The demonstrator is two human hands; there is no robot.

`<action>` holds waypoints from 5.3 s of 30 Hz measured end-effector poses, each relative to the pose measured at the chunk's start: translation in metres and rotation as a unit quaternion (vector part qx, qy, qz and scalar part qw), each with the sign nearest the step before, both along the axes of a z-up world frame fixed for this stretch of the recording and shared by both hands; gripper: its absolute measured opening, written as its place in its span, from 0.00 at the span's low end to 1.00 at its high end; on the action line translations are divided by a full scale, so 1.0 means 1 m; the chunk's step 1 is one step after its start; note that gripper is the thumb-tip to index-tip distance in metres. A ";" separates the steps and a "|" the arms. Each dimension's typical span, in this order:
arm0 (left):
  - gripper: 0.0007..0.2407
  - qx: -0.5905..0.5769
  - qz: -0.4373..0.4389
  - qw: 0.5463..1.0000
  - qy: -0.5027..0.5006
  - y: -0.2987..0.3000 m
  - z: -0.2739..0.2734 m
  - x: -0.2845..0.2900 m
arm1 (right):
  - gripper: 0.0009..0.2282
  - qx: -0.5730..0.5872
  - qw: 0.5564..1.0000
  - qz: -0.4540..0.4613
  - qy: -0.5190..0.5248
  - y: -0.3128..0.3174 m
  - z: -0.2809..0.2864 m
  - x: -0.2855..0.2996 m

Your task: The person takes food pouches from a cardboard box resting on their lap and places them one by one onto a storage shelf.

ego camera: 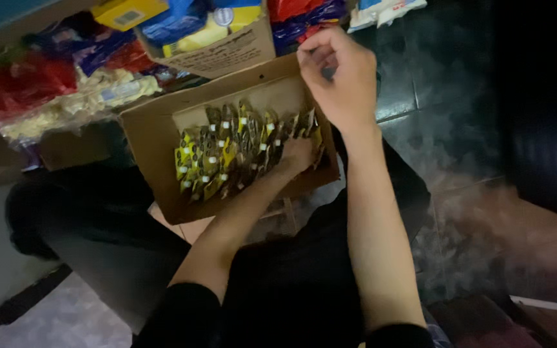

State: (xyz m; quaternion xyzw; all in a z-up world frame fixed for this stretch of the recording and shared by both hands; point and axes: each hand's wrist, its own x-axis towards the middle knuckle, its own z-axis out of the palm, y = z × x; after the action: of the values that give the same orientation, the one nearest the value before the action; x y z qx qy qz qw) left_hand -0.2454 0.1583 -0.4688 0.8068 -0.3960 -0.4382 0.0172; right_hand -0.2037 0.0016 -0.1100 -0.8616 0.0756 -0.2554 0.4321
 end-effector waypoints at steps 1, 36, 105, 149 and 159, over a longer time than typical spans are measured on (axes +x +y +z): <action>0.06 0.092 -0.029 0.995 -0.011 -0.010 -0.006 -0.008 | 0.01 0.007 1.000 0.007 -0.003 0.002 0.001 -0.002; 0.04 -0.323 -0.137 0.925 -0.145 0.101 0.279 0.051 | 0.09 0.131 0.983 0.060 0.117 0.026 -0.027 0.011; 0.24 -0.490 0.385 0.767 0.154 0.175 0.222 0.107 | 0.11 0.789 0.605 -0.004 0.107 0.170 -0.111 0.017; 0.13 -0.482 0.422 0.707 0.299 0.186 0.206 0.141 | 0.26 0.669 0.733 0.023 0.118 0.170 -0.083 0.019; 0.22 -0.373 0.415 0.751 0.353 0.203 0.266 0.179 | 0.40 0.532 0.818 0.126 0.177 0.159 -0.124 0.019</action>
State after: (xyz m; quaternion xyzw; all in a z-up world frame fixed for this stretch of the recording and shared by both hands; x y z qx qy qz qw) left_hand -0.0665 0.3616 -0.2031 0.6088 -0.1196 -0.4587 0.6361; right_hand -0.1843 0.1610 -0.2336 -0.5295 0.1656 0.0381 0.8311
